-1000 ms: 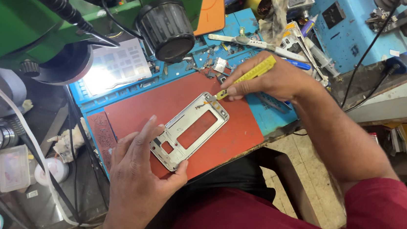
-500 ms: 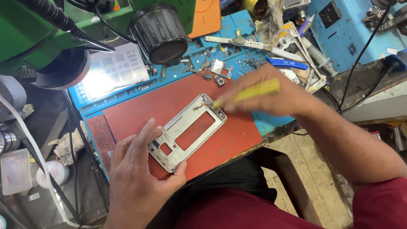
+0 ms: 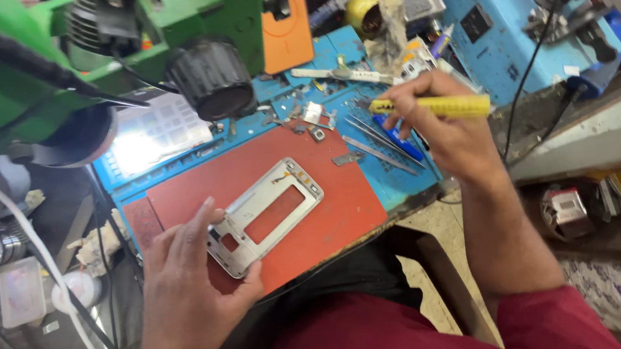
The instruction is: The person works on a disassembled mobile phone frame, using tweezers and a small screwdriver to remove and reposition small internal components. The person also uses a yellow utility knife to scrape adhesive residue from the frame.
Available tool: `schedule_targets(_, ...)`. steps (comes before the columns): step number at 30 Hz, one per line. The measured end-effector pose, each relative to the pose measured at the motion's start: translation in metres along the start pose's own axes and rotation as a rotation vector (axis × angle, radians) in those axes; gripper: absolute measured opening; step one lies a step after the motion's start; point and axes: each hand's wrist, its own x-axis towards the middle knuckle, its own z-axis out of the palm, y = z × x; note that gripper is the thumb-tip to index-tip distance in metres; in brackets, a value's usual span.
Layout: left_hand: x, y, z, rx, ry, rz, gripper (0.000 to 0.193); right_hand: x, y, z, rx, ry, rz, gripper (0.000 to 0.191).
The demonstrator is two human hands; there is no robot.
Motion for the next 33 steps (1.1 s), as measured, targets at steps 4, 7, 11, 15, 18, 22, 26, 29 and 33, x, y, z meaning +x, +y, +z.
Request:
schedule_targets(4, 0.0, -0.003, 0.0, 0.061, -0.071, 0.006, 0.085, 0.01, 0.0, -0.008, -0.429, 0.06, 0.189, 0.043)
schedule_targets(7, -0.002, -0.001, 0.003, 0.095, -0.086, 0.022, 0.084, 0.025, -0.003, 0.001, -0.852, -0.059, 0.224, 0.043)
schedule_targets(11, 0.0, 0.003, 0.005, 0.068, -0.079, 0.025, 0.084, 0.029, -0.003, 0.025, -1.059, -0.018, 0.088, 0.042)
schedule_targets(15, 0.004, 0.001, 0.003, 0.049, -0.081, 0.021, 0.085, 0.004, -0.007, 0.023, -1.012, 0.033, -0.186, 0.019)
schedule_targets(18, 0.009, -0.005, -0.002, 0.026, -0.106, 0.055, 0.085, -0.012, -0.007, 0.022, -1.026, -0.034, -0.106, 0.017)
schedule_targets(22, 0.016, -0.005, -0.01, 0.017, -0.165, 0.069, 0.085, -0.016, -0.004, 0.031, -1.075, 0.022, -0.051, 0.013)
schedule_targets(26, 0.024, 0.008, -0.002, 0.004, -0.093, 0.196, 0.093, -0.017, -0.007, 0.038, -0.975, 0.125, -0.171, 0.012)
schedule_targets(29, 0.031, 0.014, 0.014, -0.039, -0.043, 0.152, 0.094, -0.021, -0.014, 0.047, -0.726, 0.089, -0.224, 0.015)
schedule_targets(33, 0.032, 0.005, 0.023, -0.054, -0.082, 0.099, 0.092, -0.018, -0.021, 0.063, -0.614, -0.197, -0.252, 0.025)
